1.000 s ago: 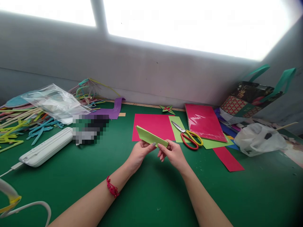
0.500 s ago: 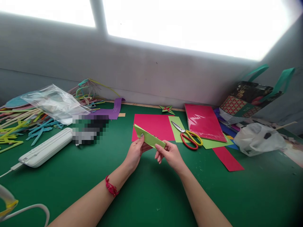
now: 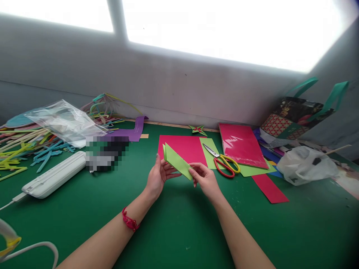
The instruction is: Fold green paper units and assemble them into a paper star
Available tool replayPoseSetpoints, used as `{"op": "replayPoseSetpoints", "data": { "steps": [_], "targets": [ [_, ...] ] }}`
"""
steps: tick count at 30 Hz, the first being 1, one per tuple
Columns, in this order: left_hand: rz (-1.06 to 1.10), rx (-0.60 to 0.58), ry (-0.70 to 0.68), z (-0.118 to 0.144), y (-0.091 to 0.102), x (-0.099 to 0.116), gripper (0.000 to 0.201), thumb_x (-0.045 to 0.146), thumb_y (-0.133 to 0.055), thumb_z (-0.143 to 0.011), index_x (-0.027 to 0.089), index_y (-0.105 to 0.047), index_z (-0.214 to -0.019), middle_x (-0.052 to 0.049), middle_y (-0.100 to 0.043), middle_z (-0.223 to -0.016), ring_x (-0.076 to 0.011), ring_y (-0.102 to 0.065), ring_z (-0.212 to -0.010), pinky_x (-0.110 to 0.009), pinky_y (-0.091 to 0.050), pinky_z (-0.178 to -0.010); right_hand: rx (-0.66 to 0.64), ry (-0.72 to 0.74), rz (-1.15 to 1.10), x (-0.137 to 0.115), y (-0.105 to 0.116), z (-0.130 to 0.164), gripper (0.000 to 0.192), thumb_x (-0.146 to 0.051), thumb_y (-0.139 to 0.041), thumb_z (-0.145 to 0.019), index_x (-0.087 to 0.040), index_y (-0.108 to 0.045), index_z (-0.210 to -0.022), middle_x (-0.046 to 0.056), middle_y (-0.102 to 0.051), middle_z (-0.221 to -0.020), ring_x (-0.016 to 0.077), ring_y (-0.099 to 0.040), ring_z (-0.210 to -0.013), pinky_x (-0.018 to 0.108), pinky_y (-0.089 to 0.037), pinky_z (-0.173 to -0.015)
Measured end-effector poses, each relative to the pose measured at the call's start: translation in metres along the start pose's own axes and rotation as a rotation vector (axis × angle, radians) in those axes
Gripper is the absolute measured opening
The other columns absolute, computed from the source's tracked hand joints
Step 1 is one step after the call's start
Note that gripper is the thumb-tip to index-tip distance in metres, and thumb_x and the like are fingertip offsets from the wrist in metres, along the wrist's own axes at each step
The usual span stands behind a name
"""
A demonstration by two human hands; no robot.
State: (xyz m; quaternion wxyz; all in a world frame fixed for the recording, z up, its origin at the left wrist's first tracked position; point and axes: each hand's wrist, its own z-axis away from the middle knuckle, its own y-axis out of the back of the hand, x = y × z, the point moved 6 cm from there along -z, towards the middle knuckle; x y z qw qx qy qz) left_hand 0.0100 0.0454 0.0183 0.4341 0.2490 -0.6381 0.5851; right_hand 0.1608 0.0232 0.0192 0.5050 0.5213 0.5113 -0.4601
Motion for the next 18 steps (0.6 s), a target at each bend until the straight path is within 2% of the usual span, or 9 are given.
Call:
{"op": "replayPoseSetpoints", "data": {
  "steps": [5, 8, 10, 11, 14, 16, 18],
  "targets": [
    [-0.131, 0.02, -0.032, 0.001, -0.002, 0.001, 0.036, 0.041, -0.06, -0.074, 0.012, -0.062, -0.094, -0.013, -0.067, -0.097, -0.0299, -0.063, -0.088, -0.043, -0.052, -0.074, -0.015, -0.006, -0.014, 0.0, 0.0, 0.0, 0.031, -0.043, -0.057, -0.075, -0.021, -0.06, -0.095, 0.001, -0.058, -0.075, 0.0096, -0.047, -0.052, 0.023, -0.044, -0.043],
    [-0.207, 0.042, -0.019, 0.002, 0.0, -0.002, 0.03, 0.035, -0.062, -0.072, 0.012, -0.064, -0.091, -0.01, -0.068, -0.091, -0.0289, -0.064, -0.085, -0.041, -0.052, -0.075, -0.023, 0.035, 0.074, -0.004, -0.002, 0.001, 0.035, -0.043, -0.053, -0.077, -0.023, -0.058, -0.106, 0.005, -0.06, -0.092, 0.014, -0.055, -0.066, 0.024, -0.047, -0.047],
    [-0.245, 0.075, -0.041, 0.002, 0.002, -0.002, 0.026, 0.032, -0.063, -0.071, 0.012, -0.065, -0.087, -0.009, -0.069, -0.088, -0.0282, -0.064, -0.084, -0.04, -0.053, -0.074, -0.005, 0.125, 0.19, -0.011, -0.005, 0.003, 0.042, -0.042, -0.057, -0.076, -0.027, -0.053, -0.115, 0.006, -0.053, -0.113, 0.0197, -0.055, -0.09, 0.028, -0.051, -0.06],
    [-0.26, 0.098, -0.063, 0.002, 0.003, 0.0, 0.024, 0.031, -0.063, -0.071, 0.013, -0.066, -0.086, -0.008, -0.069, -0.088, -0.0281, -0.064, -0.084, -0.039, -0.053, -0.074, 0.01, 0.186, 0.254, -0.016, -0.007, 0.005, 0.048, -0.041, -0.06, -0.073, -0.029, -0.05, -0.119, 0.006, -0.048, -0.122, 0.0224, -0.051, -0.102, 0.031, -0.051, -0.071],
    [-0.288, 0.147, -0.108, 0.003, 0.006, 0.003, 0.023, 0.03, -0.063, -0.07, 0.014, -0.066, -0.087, -0.008, -0.069, -0.092, -0.0284, -0.064, -0.086, -0.038, -0.053, -0.073, 0.054, 0.334, 0.378, -0.026, -0.013, 0.01, 0.064, -0.039, -0.069, -0.064, -0.031, -0.044, -0.123, 0.005, -0.035, -0.136, 0.0261, -0.034, -0.123, 0.041, -0.038, -0.096],
    [-0.281, 0.145, -0.1, 0.003, 0.007, 0.002, 0.025, 0.03, -0.063, -0.07, 0.014, -0.066, -0.089, -0.008, -0.068, -0.094, -0.0285, -0.064, -0.086, -0.038, -0.053, -0.074, 0.099, 0.358, 0.371, -0.028, -0.013, 0.011, 0.056, -0.037, -0.07, -0.064, -0.029, -0.049, -0.116, 0.006, -0.033, -0.137, 0.0262, -0.031, -0.125, 0.043, -0.033, -0.1],
    [-0.229, 0.138, -0.074, 0.001, 0.009, -0.001, 0.027, 0.029, -0.061, -0.072, 0.014, -0.064, -0.094, -0.008, -0.067, -0.097, -0.0279, -0.063, -0.087, -0.04, -0.052, -0.076, 0.164, 0.336, 0.291, -0.028, -0.008, 0.011, 0.037, -0.034, -0.067, -0.068, -0.025, -0.053, -0.101, 0.007, -0.036, -0.135, 0.026, -0.035, -0.123, 0.043, -0.033, -0.1]
  ]
}}
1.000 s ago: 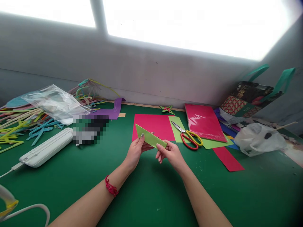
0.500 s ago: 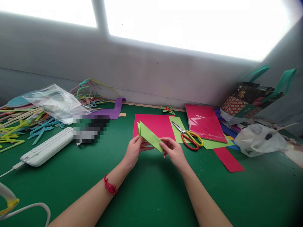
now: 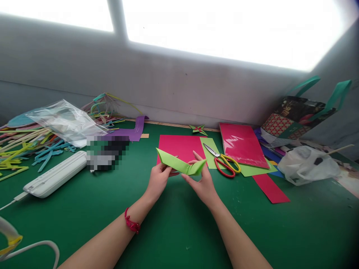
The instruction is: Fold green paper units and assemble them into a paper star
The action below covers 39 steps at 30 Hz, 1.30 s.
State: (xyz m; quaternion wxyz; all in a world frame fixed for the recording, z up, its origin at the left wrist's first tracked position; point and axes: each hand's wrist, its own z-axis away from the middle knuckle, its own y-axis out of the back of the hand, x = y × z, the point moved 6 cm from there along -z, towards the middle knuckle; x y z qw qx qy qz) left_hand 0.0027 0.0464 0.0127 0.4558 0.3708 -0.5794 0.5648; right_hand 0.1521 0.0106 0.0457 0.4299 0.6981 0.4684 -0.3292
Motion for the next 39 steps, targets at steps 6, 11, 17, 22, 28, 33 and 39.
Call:
{"op": "replayPoseSetpoints", "data": {
  "steps": [6, 11, 17, 22, 28, 33, 39],
  "targets": [
    [0.372, -0.045, -0.011, -0.003, 0.001, 0.001, 0.035, 0.03, -0.049, -0.08, 0.017, -0.053, -0.113, -0.007, -0.066, -0.099, -0.0243, -0.062, -0.093, -0.045, -0.046, -0.087, 0.109, -0.276, -0.404, 0.023, 0.006, -0.001, 0.028, -0.035, -0.056, -0.077, -0.023, -0.048, -0.101, 0.008, -0.049, -0.121, 0.0244, -0.053, -0.104, 0.037, -0.056, -0.07],
    [0.376, -0.222, 0.002, 0.007, -0.022, 0.007, 0.043, 0.044, -0.045, -0.082, 0.021, -0.048, -0.119, -0.009, -0.052, -0.125, -0.029, -0.046, -0.116, -0.047, -0.042, -0.091, 0.19, -0.289, -0.438, 0.026, 0.009, 0.0, 0.033, -0.033, -0.057, -0.076, -0.022, -0.048, -0.105, 0.008, -0.052, -0.111, 0.0243, -0.055, -0.098, 0.036, -0.059, -0.064],
    [0.159, -0.27, 0.013, 0.013, -0.035, -0.005, 0.061, 0.025, -0.069, -0.068, 0.023, -0.045, -0.125, -0.009, -0.05, -0.127, -0.0277, -0.036, -0.124, -0.04, -0.034, -0.1, 0.149, -0.272, -0.392, 0.018, 0.001, 0.002, 0.029, -0.033, -0.057, -0.075, -0.023, -0.049, -0.101, 0.005, -0.052, -0.11, 0.0216, -0.058, -0.094, 0.031, -0.058, -0.065],
    [0.205, -0.207, 0.051, 0.013, -0.027, -0.009, 0.044, 0.03, -0.056, -0.08, 0.022, -0.049, -0.122, -0.005, -0.05, -0.127, -0.0252, -0.04, -0.121, -0.038, -0.035, -0.1, 0.164, -0.322, -0.387, 0.016, -0.003, 0.003, 0.031, -0.03, -0.063, -0.071, -0.021, -0.055, -0.099, 0.006, -0.059, -0.101, 0.0213, -0.06, -0.088, 0.029, -0.057, -0.062],
    [0.388, -0.22, 0.202, 0.008, -0.02, -0.017, 0.036, 0.029, -0.051, -0.084, 0.016, -0.055, -0.117, -0.008, -0.057, -0.12, -0.0251, -0.051, -0.111, -0.038, -0.04, -0.097, 0.205, -0.625, -0.758, 0.048, -0.008, 0.009, 0.032, -0.022, -0.074, -0.062, -0.018, -0.063, -0.092, 0.002, -0.065, -0.097, 0.0155, -0.061, -0.086, 0.02, -0.054, -0.064],
    [0.431, -0.199, 0.243, 0.004, -0.018, -0.025, 0.03, 0.027, -0.052, -0.084, 0.013, -0.06, -0.109, -0.009, -0.06, -0.115, -0.0239, -0.053, -0.108, -0.034, -0.042, -0.095, 0.195, -0.818, -0.989, 0.062, -0.02, 0.015, 0.03, -0.016, -0.077, -0.057, -0.016, -0.067, -0.086, 0.001, -0.068, -0.089, 0.0084, -0.062, -0.069, 0.013, -0.05, -0.053],
    [0.351, -0.208, 0.132, 0.012, -0.024, -0.017, 0.042, 0.024, -0.059, -0.079, 0.02, -0.051, -0.12, -0.007, -0.058, -0.118, -0.0256, -0.046, -0.116, -0.04, -0.037, -0.099, 0.309, -0.78, -0.943, 0.064, -0.014, 0.016, 0.032, -0.017, -0.078, -0.056, -0.015, -0.067, -0.086, 0.002, -0.067, -0.088, 0.0088, -0.061, -0.068, 0.013, -0.049, -0.051]
  ]
}}
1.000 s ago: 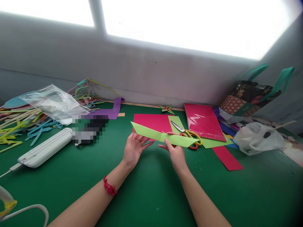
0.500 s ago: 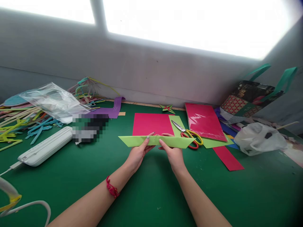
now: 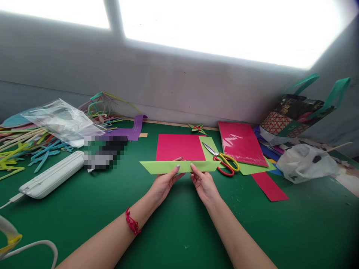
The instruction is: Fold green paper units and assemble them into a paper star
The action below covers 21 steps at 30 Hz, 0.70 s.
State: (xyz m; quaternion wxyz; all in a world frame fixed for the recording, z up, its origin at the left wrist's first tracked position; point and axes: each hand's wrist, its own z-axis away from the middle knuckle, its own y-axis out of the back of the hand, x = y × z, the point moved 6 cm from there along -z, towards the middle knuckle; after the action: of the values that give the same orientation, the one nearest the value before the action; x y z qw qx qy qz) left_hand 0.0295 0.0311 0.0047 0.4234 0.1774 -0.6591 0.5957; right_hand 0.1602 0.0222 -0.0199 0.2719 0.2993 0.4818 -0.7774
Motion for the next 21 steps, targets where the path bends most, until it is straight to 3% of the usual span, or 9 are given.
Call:
{"op": "replayPoseSetpoints", "data": {
  "steps": [3, 7, 12, 14, 17, 21],
  "targets": [
    [-0.097, -0.011, -0.017, 0.004, -0.005, -0.001, 0.051, 0.02, -0.064, -0.074, 0.022, -0.049, -0.122, -0.006, -0.058, -0.117, -0.0254, -0.046, -0.116, -0.042, -0.036, -0.099, -0.005, 0.014, 0.021, 0.003, -0.003, 0.003, 0.033, -0.018, -0.078, -0.056, -0.014, -0.066, -0.087, 0.003, -0.066, -0.089, 0.0094, -0.06, -0.071, 0.014, -0.049, -0.054],
    [-0.153, 0.07, -0.015, 0.005, 0.001, -0.004, 0.034, 0.024, -0.064, -0.074, 0.015, -0.061, -0.106, -0.009, -0.061, -0.113, -0.0266, -0.05, -0.111, -0.04, -0.044, -0.092, -0.027, 0.091, 0.124, 0.006, -0.009, 0.009, 0.037, -0.023, -0.076, -0.058, -0.017, -0.064, -0.092, 0.003, -0.065, -0.093, 0.0121, -0.058, -0.076, 0.018, -0.047, -0.055],
    [-0.246, 0.159, -0.099, 0.005, 0.005, 0.001, 0.026, 0.027, -0.066, -0.07, 0.014, -0.065, -0.093, -0.007, -0.066, -0.1, -0.0242, -0.06, -0.095, -0.037, -0.052, -0.08, -0.049, 0.308, 0.288, 0.001, -0.017, 0.018, 0.02, -0.023, -0.074, -0.058, -0.016, -0.062, -0.072, -0.004, -0.057, -0.061, 0.0084, -0.045, -0.051, 0.021, -0.038, -0.045],
    [-0.296, 0.212, -0.124, 0.006, 0.007, 0.004, 0.023, 0.028, -0.068, -0.068, 0.013, -0.066, -0.086, -0.006, -0.068, -0.087, -0.022, -0.063, -0.081, -0.036, -0.054, -0.074, -0.031, 0.371, 0.292, -0.002, -0.019, 0.021, 0.019, -0.023, -0.074, -0.058, -0.016, -0.06, -0.068, -0.004, -0.054, -0.059, 0.0087, -0.044, -0.05, 0.023, -0.039, -0.047],
    [-0.362, 0.271, -0.12, 0.006, 0.009, 0.006, 0.022, 0.03, -0.069, -0.067, 0.012, -0.065, -0.079, -0.005, -0.067, -0.072, -0.0197, -0.064, -0.065, -0.035, -0.055, -0.067, -0.001, 0.407, 0.287, -0.003, -0.022, 0.026, 0.023, -0.025, -0.073, -0.059, -0.016, -0.06, -0.076, -0.001, -0.058, -0.066, 0.0105, -0.047, -0.053, 0.025, -0.04, -0.05],
    [-0.387, 0.269, -0.13, 0.007, 0.006, 0.008, 0.021, 0.032, -0.065, -0.07, 0.012, -0.063, -0.077, -0.004, -0.066, -0.066, -0.0198, -0.065, -0.06, -0.033, -0.055, -0.062, -0.021, 0.382, 0.245, 0.002, -0.025, 0.027, 0.027, -0.026, -0.07, -0.062, -0.017, -0.059, -0.085, -0.001, -0.057, -0.069, 0.0113, -0.047, -0.055, 0.025, -0.04, -0.05]
  ]
}}
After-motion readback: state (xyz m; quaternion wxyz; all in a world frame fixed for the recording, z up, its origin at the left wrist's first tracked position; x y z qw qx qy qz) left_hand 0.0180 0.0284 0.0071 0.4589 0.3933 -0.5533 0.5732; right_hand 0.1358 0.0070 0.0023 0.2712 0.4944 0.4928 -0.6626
